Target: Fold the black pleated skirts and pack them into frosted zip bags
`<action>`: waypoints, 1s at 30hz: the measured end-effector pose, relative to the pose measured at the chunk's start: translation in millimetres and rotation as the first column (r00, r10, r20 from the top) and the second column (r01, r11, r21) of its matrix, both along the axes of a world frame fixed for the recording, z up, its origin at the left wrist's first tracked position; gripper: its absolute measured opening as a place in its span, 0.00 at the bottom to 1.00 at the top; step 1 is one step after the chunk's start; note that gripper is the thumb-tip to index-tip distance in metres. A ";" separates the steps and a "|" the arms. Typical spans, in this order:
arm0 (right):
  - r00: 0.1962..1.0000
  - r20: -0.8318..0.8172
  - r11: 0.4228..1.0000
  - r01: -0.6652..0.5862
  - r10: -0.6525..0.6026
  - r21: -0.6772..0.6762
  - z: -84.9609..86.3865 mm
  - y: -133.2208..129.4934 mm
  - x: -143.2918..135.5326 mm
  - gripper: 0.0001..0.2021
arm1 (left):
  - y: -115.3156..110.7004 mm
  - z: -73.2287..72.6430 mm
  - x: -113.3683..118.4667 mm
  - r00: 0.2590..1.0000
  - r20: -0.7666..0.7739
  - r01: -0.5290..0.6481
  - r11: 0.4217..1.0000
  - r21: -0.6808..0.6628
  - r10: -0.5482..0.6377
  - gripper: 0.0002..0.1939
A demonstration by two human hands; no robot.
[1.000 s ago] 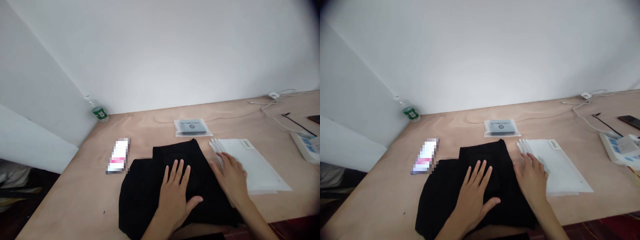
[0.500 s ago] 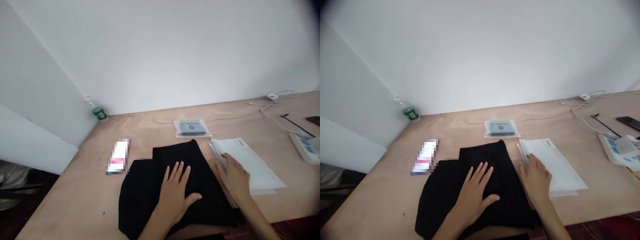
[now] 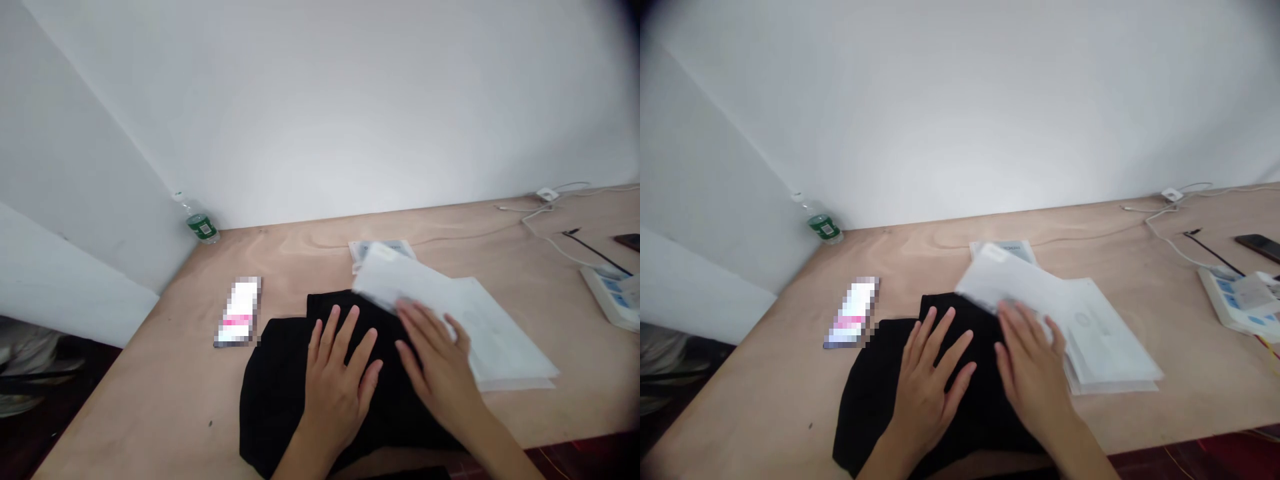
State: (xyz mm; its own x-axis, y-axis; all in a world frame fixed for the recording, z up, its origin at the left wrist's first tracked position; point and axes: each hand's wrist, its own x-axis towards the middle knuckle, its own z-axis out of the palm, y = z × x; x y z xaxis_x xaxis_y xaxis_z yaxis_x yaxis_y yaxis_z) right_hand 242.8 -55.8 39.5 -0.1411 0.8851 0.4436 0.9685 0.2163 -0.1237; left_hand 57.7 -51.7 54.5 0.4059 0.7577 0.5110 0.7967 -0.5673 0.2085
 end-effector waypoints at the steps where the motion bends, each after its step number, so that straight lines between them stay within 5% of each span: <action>1: 0.993 0.008 0.993 -0.116 0.116 -0.027 3.1 -0.4 -7.9 0.22 | 0.3 2.4 -2.0 1.000 -0.008 -0.014 1.000 0.021 0.014 0.19; 4: 0.946 -0.020 0.942 -0.324 0.324 -0.091 4.7 1.4 -23.6 0.25 | 2.5 1.1 -9.0 0.994 -0.082 -0.069 0.998 -0.015 0.067 0.15; 7: 0.917 -0.101 0.918 -0.393 0.387 -0.056 3.1 1.5 -29.0 0.25 | 5.0 -9.9 -15.4 0.985 -0.108 -0.145 0.987 -0.072 0.137 0.14; 9: 0.916 -0.252 0.950 -0.297 0.313 0.099 2.6 -0.9 -28.9 0.23 | 6.3 -17.6 -18.6 0.982 -0.074 -0.182 0.981 -0.069 0.177 0.16; 11: 0.875 -0.457 0.977 -0.072 0.159 0.202 0.7 -2.0 -26.8 0.18 | 7.3 -22.6 -20.9 0.979 -0.014 -0.203 0.978 -0.053 0.203 0.18; 13: 0.824 -0.566 0.993 0.087 -0.027 0.081 -5.0 1.2 -23.5 0.16 | 8.2 -24.2 -22.2 0.975 0.050 -0.217 0.976 -0.035 0.218 0.21; 17: 0.893 -0.376 0.933 0.114 -0.247 -0.342 -23.1 18.3 -19.4 0.23 | 9.9 -23.1 -21.8 0.962 0.147 -0.230 0.973 -0.015 0.230 0.25; 23: 0.885 -0.416 0.887 -0.007 -0.209 -0.461 -27.1 33.4 -21.0 0.21 | 15.1 -23.7 -21.7 0.951 0.152 -0.278 0.960 0.032 0.270 0.24; 30: 0.622 -0.686 0.809 -0.139 -0.377 -0.571 -27.5 34.7 -20.8 0.28 | 24.7 -18.8 -25.5 0.937 0.112 -0.338 0.939 0.060 0.330 0.22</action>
State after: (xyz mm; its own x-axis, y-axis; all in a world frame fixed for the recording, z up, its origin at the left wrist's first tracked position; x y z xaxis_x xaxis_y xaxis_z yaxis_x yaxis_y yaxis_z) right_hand 222.1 -21.1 12.0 0.1309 0.9691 -0.2090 0.4773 -0.2463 -0.8435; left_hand 32.2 -27.0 35.7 0.0806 0.7978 0.5976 0.9206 -0.2895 0.2622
